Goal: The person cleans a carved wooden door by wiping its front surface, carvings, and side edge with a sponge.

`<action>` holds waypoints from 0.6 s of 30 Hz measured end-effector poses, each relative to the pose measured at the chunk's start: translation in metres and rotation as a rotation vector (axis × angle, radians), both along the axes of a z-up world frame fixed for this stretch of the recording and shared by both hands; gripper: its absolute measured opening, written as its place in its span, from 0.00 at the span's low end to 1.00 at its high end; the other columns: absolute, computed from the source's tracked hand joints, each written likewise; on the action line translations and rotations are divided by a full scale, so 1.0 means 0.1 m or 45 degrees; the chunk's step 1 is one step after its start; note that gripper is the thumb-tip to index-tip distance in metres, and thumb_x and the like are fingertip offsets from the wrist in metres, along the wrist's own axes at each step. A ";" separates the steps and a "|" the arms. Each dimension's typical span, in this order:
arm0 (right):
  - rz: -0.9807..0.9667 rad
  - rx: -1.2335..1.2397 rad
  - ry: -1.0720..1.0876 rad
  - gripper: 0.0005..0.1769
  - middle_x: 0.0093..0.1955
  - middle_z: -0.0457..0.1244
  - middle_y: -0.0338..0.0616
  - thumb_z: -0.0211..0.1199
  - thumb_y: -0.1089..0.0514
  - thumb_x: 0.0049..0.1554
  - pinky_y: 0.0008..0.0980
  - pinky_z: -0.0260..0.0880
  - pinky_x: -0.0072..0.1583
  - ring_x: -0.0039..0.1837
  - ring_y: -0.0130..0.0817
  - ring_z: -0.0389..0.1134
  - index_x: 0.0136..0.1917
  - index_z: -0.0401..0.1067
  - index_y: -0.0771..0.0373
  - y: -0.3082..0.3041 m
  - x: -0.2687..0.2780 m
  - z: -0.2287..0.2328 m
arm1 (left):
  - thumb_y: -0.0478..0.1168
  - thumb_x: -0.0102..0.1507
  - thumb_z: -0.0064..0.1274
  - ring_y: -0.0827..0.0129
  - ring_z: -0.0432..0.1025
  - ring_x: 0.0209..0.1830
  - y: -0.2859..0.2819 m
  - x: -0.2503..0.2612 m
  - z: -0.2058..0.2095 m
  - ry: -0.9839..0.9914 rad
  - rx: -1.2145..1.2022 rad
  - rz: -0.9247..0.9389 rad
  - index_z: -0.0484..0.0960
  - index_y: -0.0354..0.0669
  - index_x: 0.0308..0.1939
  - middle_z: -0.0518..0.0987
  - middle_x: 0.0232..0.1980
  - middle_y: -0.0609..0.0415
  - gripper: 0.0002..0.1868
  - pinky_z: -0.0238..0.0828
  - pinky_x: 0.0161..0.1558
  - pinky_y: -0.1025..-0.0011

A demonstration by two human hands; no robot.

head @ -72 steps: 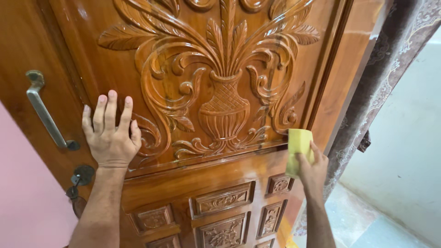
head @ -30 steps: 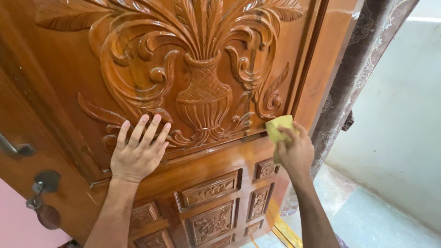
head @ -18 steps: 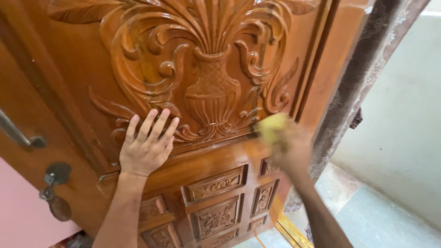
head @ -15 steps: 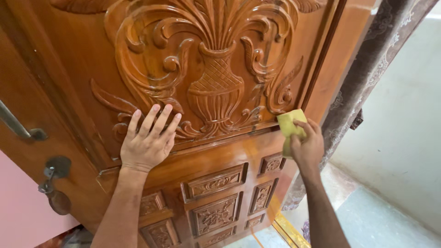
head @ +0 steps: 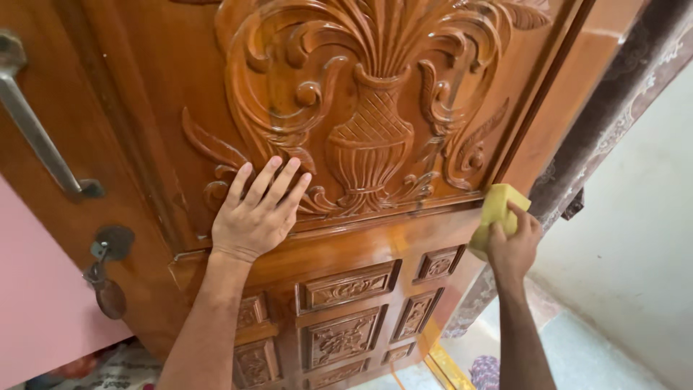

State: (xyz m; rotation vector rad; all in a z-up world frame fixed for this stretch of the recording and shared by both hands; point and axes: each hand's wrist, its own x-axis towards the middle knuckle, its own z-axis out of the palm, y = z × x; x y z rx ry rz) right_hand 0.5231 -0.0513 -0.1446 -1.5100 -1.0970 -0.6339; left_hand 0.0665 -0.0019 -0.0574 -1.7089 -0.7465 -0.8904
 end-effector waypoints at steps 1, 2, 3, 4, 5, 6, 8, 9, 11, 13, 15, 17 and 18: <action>0.077 -0.023 0.073 0.26 0.62 0.61 0.63 0.64 0.63 0.53 0.45 0.69 0.61 0.61 0.51 0.65 0.66 0.73 0.63 0.02 -0.11 0.00 | 0.49 0.69 0.52 0.67 0.58 0.78 0.01 0.00 0.00 -0.004 0.010 -0.017 0.77 0.62 0.71 0.68 0.77 0.62 0.25 0.50 0.79 0.57; 0.147 -0.054 0.155 0.25 0.62 0.59 0.63 0.62 0.62 0.56 0.44 0.70 0.61 0.61 0.49 0.65 0.68 0.71 0.63 0.00 -0.30 -0.01 | 0.49 0.69 0.52 0.67 0.58 0.78 0.01 0.01 -0.01 0.001 0.013 -0.041 0.77 0.61 0.71 0.68 0.77 0.62 0.25 0.49 0.79 0.57; 0.444 -0.240 0.545 0.27 0.59 0.67 0.49 0.60 0.59 0.52 0.41 0.73 0.60 0.60 0.43 0.71 0.65 0.70 0.57 0.05 -0.63 -0.03 | 0.49 0.69 0.52 0.67 0.58 0.78 0.00 0.01 -0.01 -0.004 0.008 -0.044 0.77 0.61 0.71 0.68 0.77 0.62 0.25 0.49 0.79 0.57; 0.403 -0.250 -0.042 0.27 0.58 0.64 0.57 0.65 0.60 0.48 0.46 0.67 0.63 0.63 0.50 0.64 0.63 0.75 0.59 -0.02 -0.95 -0.06 | 0.49 0.69 0.52 0.67 0.58 0.78 0.00 -0.01 -0.01 0.005 0.007 -0.033 0.77 0.61 0.71 0.68 0.77 0.62 0.25 0.49 0.79 0.57; 0.725 -0.106 -0.281 0.27 0.65 0.63 0.56 0.63 0.56 0.54 0.43 0.66 0.69 0.70 0.49 0.62 0.65 0.70 0.64 -0.16 -1.29 -0.11 | 0.49 0.68 0.52 0.67 0.58 0.78 0.00 -0.01 0.00 0.014 0.006 -0.021 0.77 0.61 0.71 0.68 0.77 0.62 0.25 0.49 0.79 0.57; 0.792 -0.202 -0.517 0.24 0.67 0.62 0.58 0.63 0.57 0.51 0.45 0.65 0.67 0.68 0.49 0.63 0.63 0.75 0.58 -0.35 -1.50 -0.10 | 0.49 0.68 0.52 0.67 0.58 0.78 0.00 0.00 0.00 0.018 0.008 -0.032 0.77 0.61 0.71 0.68 0.77 0.62 0.25 0.49 0.79 0.57; 0.849 -0.291 -0.747 0.24 0.70 0.62 0.60 0.62 0.58 0.49 0.46 0.63 0.65 0.65 0.48 0.64 0.60 0.80 0.53 -0.55 -1.61 0.04 | 0.48 0.68 0.52 0.67 0.59 0.78 -0.01 -0.01 0.02 0.023 0.033 -0.002 0.78 0.61 0.70 0.68 0.77 0.62 0.25 0.50 0.78 0.57; 0.675 -0.340 -0.798 0.17 0.68 0.63 0.56 0.65 0.55 0.47 0.52 0.62 0.63 0.63 0.51 0.64 0.52 0.80 0.52 -0.54 -1.54 0.13 | 0.48 0.68 0.52 0.67 0.59 0.78 -0.01 0.00 0.04 0.030 0.042 -0.006 0.78 0.61 0.70 0.68 0.77 0.62 0.25 0.50 0.78 0.57; 0.303 -0.517 -0.588 0.12 0.60 0.65 0.46 0.63 0.52 0.50 0.53 0.62 0.64 0.61 0.48 0.66 0.48 0.78 0.53 -0.42 -1.18 0.33 | 0.49 0.68 0.51 0.66 0.58 0.78 -0.02 0.01 0.03 0.014 0.020 -0.025 0.78 0.61 0.70 0.68 0.77 0.61 0.25 0.50 0.78 0.57; 0.208 -0.333 0.119 0.18 0.61 0.59 0.48 0.57 0.54 0.54 0.50 0.67 0.63 0.62 0.48 0.65 0.59 0.71 0.56 -0.23 -0.67 0.61 | 0.49 0.68 0.51 0.67 0.58 0.78 0.00 -0.01 0.04 0.012 0.033 -0.015 0.78 0.62 0.70 0.68 0.77 0.62 0.25 0.50 0.78 0.57; 0.306 -0.033 0.549 0.26 0.68 0.53 0.55 0.54 0.57 0.53 0.51 0.70 0.61 0.63 0.53 0.63 0.66 0.64 0.57 -0.17 -0.51 0.54 | 0.49 0.68 0.51 0.67 0.59 0.78 -0.03 0.02 -0.02 0.001 0.027 -0.014 0.78 0.62 0.70 0.68 0.77 0.62 0.25 0.50 0.78 0.58; 0.341 0.098 -0.147 0.24 0.70 0.57 0.57 0.58 0.58 0.57 0.54 0.62 0.72 0.71 0.60 0.61 0.67 0.66 0.62 -0.13 -0.67 0.37 | 0.50 0.68 0.51 0.67 0.59 0.77 -0.01 0.01 0.03 -0.012 0.022 -0.050 0.77 0.61 0.70 0.68 0.77 0.62 0.24 0.50 0.78 0.57; 0.471 -0.086 -0.298 0.27 0.70 0.59 0.56 0.60 0.58 0.55 0.53 0.61 0.72 0.72 0.59 0.60 0.69 0.67 0.60 -0.16 -0.88 0.21 | 0.50 0.68 0.51 0.67 0.59 0.77 -0.01 0.00 0.03 -0.017 0.017 -0.043 0.77 0.61 0.70 0.68 0.77 0.62 0.24 0.50 0.78 0.57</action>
